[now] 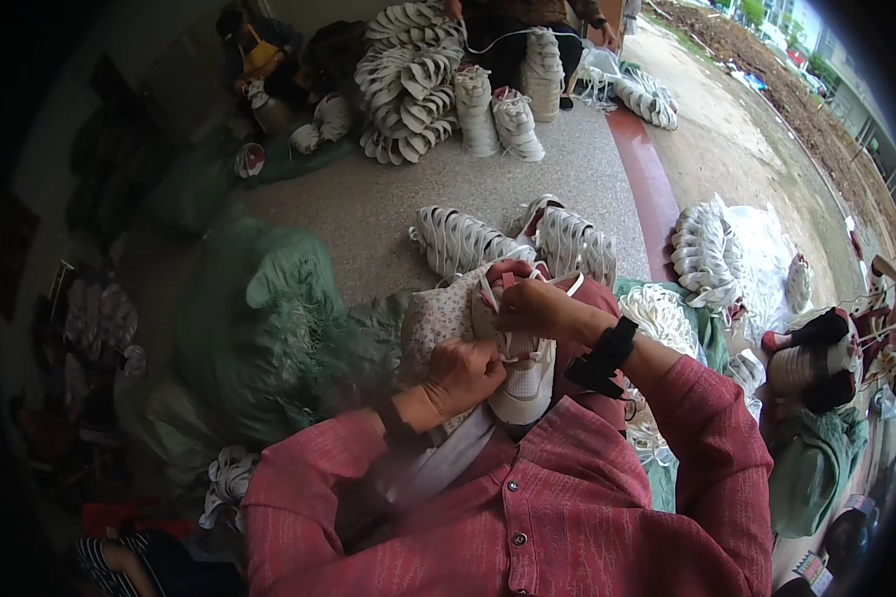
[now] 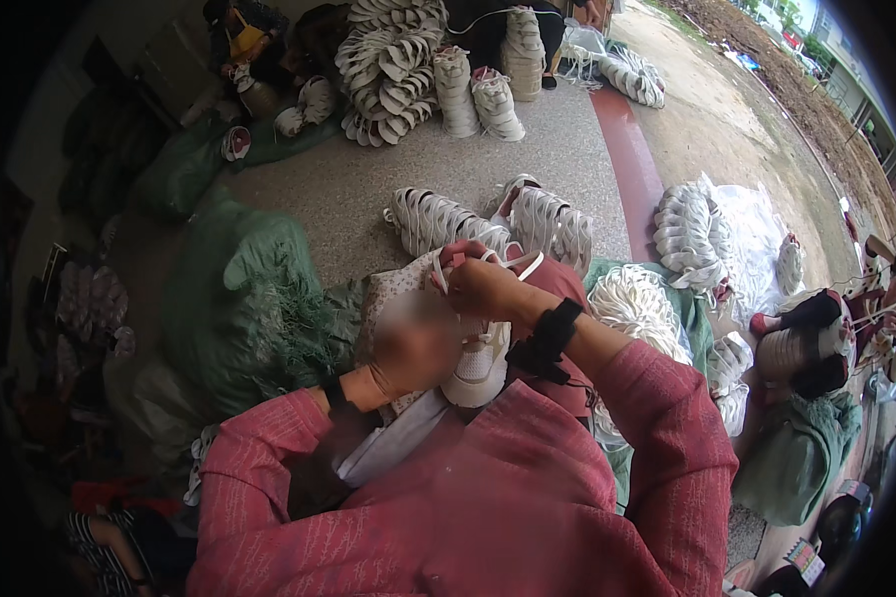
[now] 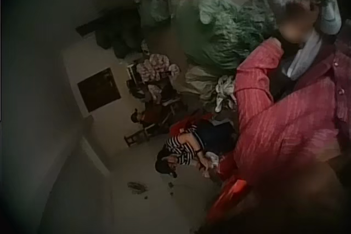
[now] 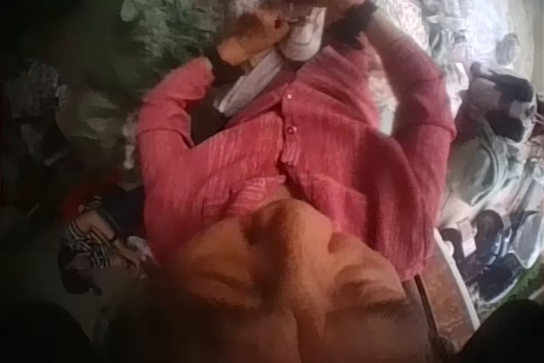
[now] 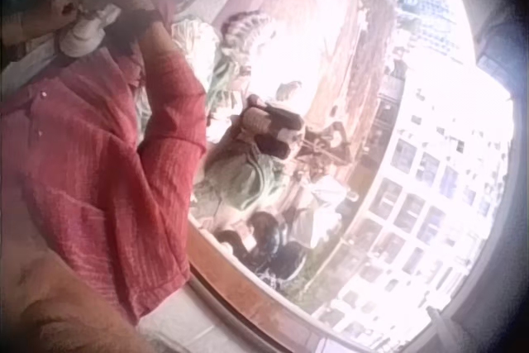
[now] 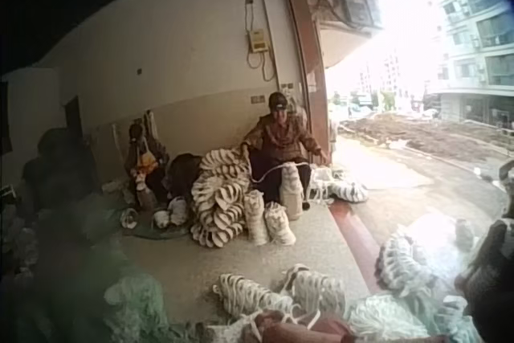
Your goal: The person sits on the floor and laces a white sneaker with a pink strap. They repeatedly thread a white lace through the eyelets, pull it tight, and adjust the fit. The task is performed on a single shoe resting on their lap.
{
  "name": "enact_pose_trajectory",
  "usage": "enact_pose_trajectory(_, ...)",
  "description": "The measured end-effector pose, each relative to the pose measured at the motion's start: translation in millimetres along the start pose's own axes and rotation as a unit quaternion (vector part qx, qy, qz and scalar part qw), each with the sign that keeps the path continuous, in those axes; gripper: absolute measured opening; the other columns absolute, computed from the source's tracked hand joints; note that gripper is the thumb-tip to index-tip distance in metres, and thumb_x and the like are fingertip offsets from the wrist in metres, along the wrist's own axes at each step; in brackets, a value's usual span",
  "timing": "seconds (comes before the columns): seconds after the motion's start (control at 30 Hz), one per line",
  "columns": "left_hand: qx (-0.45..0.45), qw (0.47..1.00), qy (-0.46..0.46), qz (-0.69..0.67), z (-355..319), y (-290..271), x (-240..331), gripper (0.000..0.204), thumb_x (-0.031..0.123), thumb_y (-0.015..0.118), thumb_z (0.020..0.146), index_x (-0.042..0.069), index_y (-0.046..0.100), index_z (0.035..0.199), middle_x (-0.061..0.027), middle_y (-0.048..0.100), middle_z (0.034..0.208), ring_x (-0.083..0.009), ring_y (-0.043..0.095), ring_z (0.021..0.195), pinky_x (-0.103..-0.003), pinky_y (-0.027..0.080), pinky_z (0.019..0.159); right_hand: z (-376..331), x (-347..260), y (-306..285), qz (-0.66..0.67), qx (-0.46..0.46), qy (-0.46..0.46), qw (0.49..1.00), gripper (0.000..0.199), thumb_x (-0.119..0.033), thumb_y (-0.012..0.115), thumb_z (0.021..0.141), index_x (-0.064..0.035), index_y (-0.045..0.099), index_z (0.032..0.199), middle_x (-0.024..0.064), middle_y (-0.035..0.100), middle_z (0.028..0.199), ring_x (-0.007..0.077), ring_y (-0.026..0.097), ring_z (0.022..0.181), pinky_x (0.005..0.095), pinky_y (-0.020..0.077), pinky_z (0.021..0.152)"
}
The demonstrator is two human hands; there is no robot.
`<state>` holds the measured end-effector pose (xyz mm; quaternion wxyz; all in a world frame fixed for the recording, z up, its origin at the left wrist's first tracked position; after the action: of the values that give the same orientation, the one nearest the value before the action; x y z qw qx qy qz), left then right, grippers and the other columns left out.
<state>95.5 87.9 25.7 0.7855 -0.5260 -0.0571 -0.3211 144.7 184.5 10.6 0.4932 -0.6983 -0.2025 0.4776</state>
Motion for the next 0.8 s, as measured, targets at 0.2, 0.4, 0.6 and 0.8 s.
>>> enact_pose_trajectory(0.2, -0.071, 0.992, -0.068, -0.076, -7.5, 22.4, -6.1, 0.012, 0.017, 0.068, 0.078, 0.006, 0.063, 0.075, -0.0121, 0.066, 0.068, -0.0326, 0.067, 0.065, -0.042, 0.052, 0.061, -17.2, 1.2, -18.2, 0.164, 0.069, 0.008, 0.984, 0.023, -0.023, 0.062, 0.085, -0.0013, 0.066, 0.077, 0.0179, 0.067, 0.077, 0.0367, 0.067, 0.078, 0.0423, 0.0513, 0.075)
enact_pose_trajectory(0.4, -0.143, 0.959, -0.176, -0.169, -10.2, 25.2, -8.8, 0.024, 0.02, 0.069, 0.084, -0.001, 0.063, 0.074, -0.0147, 0.068, 0.072, -0.0306, 0.069, 0.07, -0.039, 0.054, 0.065, -25.5, 16.7, -3.0, 0.091, 0.107, 0.096, 0.985, 0.026, -0.026, 0.057, 0.09, -0.0007, 0.059, 0.096, 0.0213, 0.067, 0.085, 0.0422, 0.066, 0.084, 0.0517, 0.0508, 0.076)
enact_pose_trajectory(0.6, -0.05, 0.983, -0.098, -0.146, -9.5, -3.6, -2.4, 0.011, 0.011, 0.069, 0.085, 0.002, 0.065, 0.09, -0.0126, 0.066, 0.08, -0.028, 0.068, 0.07, -0.035, 0.054, 0.064, -25.4, 20.5, -1.7, 0.126, 0.119, 0.107, 0.979, 0.029, -0.03, 0.056, 0.091, -0.0009, 0.058, 0.095, 0.0225, 0.067, 0.085, 0.0428, 0.066, 0.085, 0.0518, 0.0501, 0.075)
enact_pose_trajectory(0.8, -0.008, 0.993, 0.116, -0.021, 2.0, -14.3, 35.4, 0.015, 0.007, 0.071, 0.08, 0.004, 0.061, 0.091, -0.0108, 0.059, 0.088, -0.0282, 0.065, 0.074, -0.039, 0.053, 0.063, -22.2, 18.1, -3.8, 0.146, 0.111, 0.104, 0.978, 0.028, -0.029, 0.059, 0.09, -0.0009, 0.06, 0.09, 0.0204, 0.066, 0.084, 0.0407, 0.066, 0.082, 0.0489, 0.0501, 0.072)
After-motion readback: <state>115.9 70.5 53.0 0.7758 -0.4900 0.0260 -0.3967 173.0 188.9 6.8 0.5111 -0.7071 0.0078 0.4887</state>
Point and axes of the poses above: each hand's wrist, its own z-axis towards the middle knuckle, its own y-axis out of the palm, x = y × z, the point moved 10 cm from there along z, towards the middle knuckle
